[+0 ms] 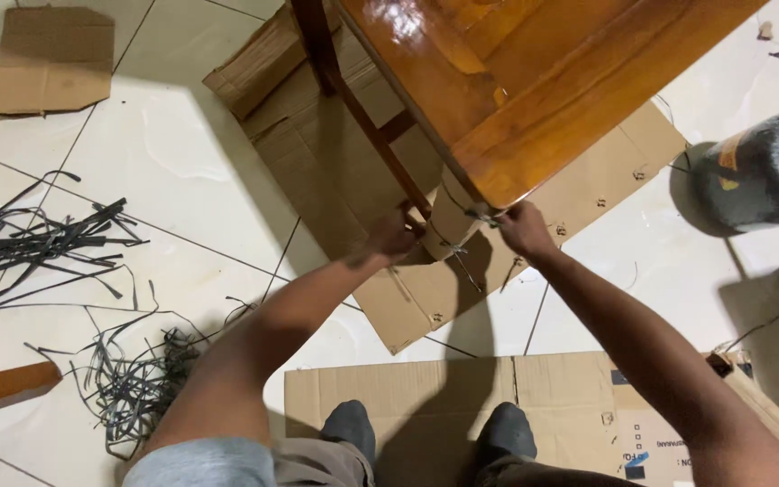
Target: Wiping a wooden chair with a cloth and then wrapping it with cardboard and plastic ties for transport
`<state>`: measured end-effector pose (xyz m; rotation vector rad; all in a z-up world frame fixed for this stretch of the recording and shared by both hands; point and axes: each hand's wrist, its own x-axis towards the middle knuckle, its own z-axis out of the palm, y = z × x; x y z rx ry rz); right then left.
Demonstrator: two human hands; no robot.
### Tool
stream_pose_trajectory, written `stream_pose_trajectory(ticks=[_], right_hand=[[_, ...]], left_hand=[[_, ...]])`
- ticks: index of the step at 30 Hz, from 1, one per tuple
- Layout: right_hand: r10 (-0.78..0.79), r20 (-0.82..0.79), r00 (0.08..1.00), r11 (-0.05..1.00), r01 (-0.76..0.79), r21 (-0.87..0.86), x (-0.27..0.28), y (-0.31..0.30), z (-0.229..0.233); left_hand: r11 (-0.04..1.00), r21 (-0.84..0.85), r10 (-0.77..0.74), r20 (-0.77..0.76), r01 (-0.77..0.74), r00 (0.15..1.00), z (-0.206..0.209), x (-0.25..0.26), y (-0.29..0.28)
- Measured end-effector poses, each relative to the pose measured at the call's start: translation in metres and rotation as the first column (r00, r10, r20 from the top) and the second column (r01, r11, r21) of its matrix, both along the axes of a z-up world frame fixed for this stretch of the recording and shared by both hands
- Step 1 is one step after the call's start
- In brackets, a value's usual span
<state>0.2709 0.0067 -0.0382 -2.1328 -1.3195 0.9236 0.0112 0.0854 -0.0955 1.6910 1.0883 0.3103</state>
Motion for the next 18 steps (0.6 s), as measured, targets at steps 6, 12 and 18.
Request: stream_pose_trajectory(ticks=[6,12,18], right_hand=[[0.462,-0.496,0.735,0.845,-0.194,0.498,0.004,0.032,-0.089],[0.469,-0.540,0.699,0.882,-0.404,0.242,0.023,0.034,-0.069],[0.384,-0.105,0.917,0.923,-0.384,0.025,0.015,0.023,-0.069]], left_hand=[[0.995,-0.092,0.034,0.028,-0.032,0.999,-0.003,0.010,0.012],[0.999,-0.018,-0.034,-0.107,0.032,0.994,0.003,0.005,0.009],[0.998,0.028,-0.052,-0.047,0.053,0.998,-0.048,0.006,0.006]])
